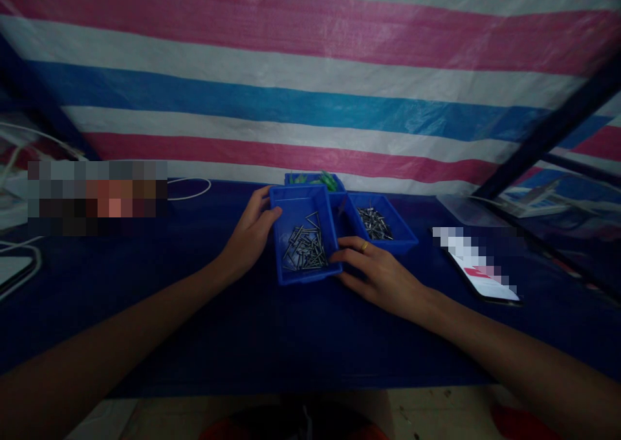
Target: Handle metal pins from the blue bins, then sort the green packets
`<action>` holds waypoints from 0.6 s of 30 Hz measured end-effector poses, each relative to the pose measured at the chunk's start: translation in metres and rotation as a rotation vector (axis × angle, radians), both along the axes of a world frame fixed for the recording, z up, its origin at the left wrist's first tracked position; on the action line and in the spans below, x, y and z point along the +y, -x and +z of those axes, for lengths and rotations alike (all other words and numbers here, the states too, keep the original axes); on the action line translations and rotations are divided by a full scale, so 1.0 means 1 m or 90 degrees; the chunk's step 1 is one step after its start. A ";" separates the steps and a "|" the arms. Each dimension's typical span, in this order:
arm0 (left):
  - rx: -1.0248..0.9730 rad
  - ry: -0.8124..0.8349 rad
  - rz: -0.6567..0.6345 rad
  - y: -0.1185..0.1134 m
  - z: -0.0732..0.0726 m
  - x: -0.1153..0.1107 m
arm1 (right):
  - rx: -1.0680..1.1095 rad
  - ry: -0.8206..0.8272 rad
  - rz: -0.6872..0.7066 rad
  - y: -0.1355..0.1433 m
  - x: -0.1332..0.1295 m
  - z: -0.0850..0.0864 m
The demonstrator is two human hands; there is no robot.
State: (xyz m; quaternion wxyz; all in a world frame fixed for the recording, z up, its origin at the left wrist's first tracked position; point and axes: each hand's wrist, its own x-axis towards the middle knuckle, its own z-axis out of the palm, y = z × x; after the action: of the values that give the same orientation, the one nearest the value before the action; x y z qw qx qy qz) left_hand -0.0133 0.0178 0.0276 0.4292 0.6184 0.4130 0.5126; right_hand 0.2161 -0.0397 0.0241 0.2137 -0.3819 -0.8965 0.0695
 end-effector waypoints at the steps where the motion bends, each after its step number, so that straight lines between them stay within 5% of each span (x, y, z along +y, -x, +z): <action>1: -0.001 -0.004 -0.004 0.000 0.000 0.000 | -0.002 -0.002 -0.002 0.000 0.000 0.000; 18: 0.007 -0.016 -0.016 -0.001 0.003 -0.002 | -0.025 -0.014 -0.027 -0.001 -0.001 0.003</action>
State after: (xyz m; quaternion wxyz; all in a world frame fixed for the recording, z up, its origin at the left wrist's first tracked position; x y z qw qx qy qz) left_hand -0.0122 0.0155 0.0302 0.4257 0.6317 0.4009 0.5089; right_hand 0.2174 -0.0406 0.0271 0.2012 -0.3995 -0.8931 0.0479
